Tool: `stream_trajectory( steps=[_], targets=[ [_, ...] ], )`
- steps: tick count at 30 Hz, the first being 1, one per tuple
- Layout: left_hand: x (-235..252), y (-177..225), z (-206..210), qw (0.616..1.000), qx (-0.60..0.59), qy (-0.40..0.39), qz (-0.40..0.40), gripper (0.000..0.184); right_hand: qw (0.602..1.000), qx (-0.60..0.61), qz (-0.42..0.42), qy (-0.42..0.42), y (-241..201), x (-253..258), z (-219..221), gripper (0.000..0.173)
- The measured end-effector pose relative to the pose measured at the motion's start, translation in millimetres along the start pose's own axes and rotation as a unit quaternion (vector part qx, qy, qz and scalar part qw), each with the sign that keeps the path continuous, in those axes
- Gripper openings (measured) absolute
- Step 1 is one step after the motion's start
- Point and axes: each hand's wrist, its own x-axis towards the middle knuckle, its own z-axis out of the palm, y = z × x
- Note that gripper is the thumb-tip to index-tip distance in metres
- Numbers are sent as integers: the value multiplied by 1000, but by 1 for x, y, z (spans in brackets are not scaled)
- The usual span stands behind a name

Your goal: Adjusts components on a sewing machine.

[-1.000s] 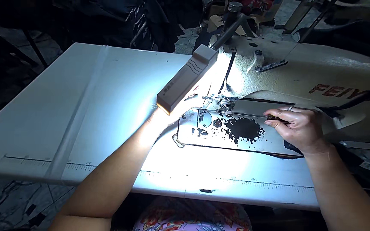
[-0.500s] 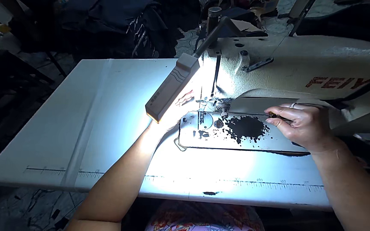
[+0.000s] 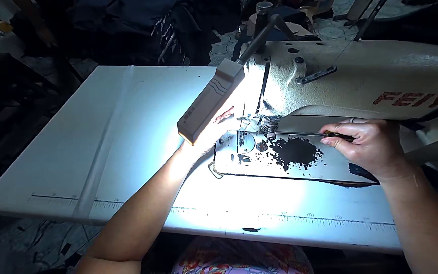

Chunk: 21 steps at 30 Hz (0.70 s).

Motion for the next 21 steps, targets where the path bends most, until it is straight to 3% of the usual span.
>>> stream_trajectory(
  steps=[18,21],
  targets=[
    [2,7,4,1000,-6,6,-2,23,998,25,47,-33,3,0,0,26],
    [4,15,0,999,11,-24,-24,32,997,42,38,-48,8,1,2,23]
  ],
)
